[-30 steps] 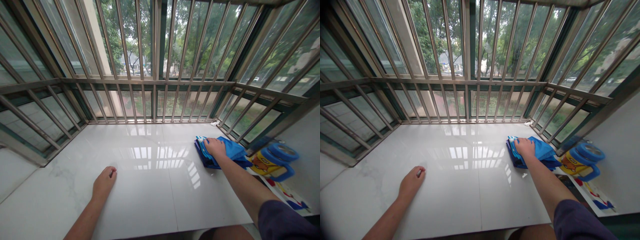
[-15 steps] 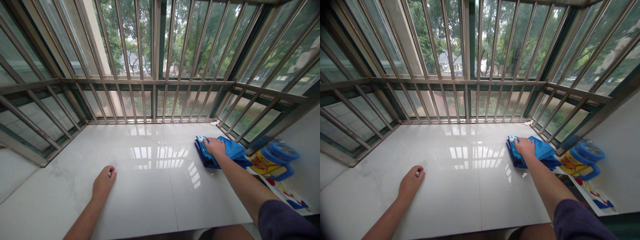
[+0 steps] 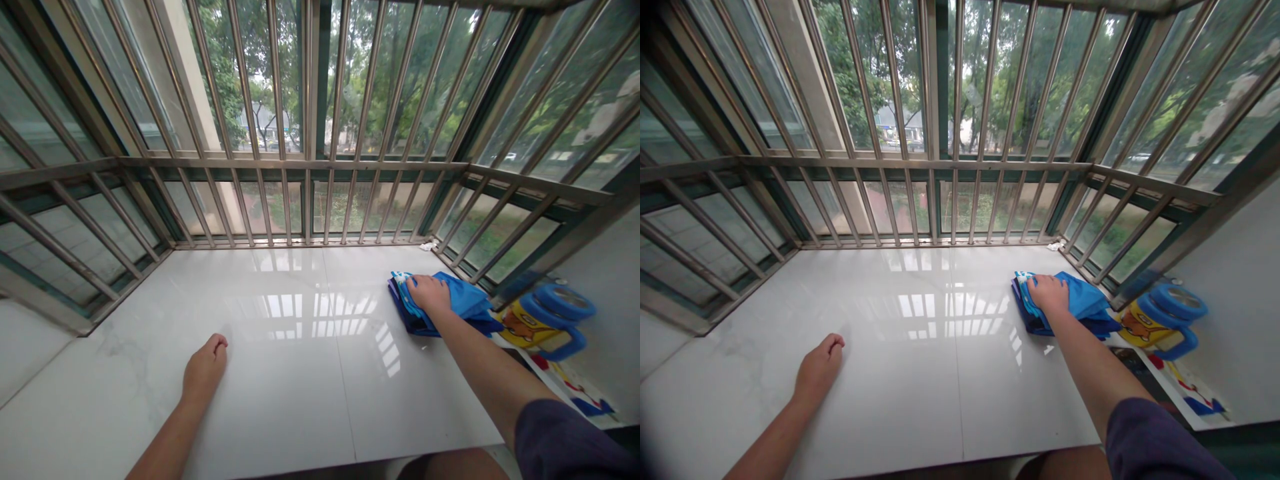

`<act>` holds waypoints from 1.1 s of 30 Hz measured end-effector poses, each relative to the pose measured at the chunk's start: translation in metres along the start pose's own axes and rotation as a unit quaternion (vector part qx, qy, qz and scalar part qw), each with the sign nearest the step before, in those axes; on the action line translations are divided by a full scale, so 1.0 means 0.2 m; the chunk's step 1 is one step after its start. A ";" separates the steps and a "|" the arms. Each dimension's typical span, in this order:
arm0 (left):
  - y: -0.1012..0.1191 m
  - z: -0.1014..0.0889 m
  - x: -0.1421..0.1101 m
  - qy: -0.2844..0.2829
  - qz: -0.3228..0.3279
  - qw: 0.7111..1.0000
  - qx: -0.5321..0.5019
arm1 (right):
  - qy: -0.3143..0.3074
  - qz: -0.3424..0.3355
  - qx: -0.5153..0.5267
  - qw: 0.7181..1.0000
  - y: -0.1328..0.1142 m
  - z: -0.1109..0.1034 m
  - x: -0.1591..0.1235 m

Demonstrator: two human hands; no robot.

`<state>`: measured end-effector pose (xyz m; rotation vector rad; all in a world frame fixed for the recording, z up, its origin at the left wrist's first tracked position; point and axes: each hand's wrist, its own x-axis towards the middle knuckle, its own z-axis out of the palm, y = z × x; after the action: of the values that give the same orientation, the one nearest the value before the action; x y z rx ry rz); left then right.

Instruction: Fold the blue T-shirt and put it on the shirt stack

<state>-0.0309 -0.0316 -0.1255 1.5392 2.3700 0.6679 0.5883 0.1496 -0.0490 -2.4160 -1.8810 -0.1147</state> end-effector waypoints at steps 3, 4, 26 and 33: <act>0.00 0.00 0.01 -0.017 0.019 1.000 0.004 | -0.001 0.001 0.001 1.000 0.00 0.00 0.00; 0.00 0.00 0.01 -0.021 0.021 1.000 0.007 | 0.000 0.000 0.002 1.000 -0.01 -0.01 0.00; 0.02 0.00 0.04 -0.051 0.002 0.994 0.092 | 0.137 -0.248 0.241 0.928 -0.14 0.23 -1.04; 0.03 -0.01 0.00 -0.003 -0.018 0.999 -0.039 | 0.121 -0.205 0.210 0.948 -0.12 0.53 -1.40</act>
<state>-0.0283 -0.0300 -0.1207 1.4603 2.3333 0.7357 0.4983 -0.1042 -0.1834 -1.6431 -2.0125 -0.0266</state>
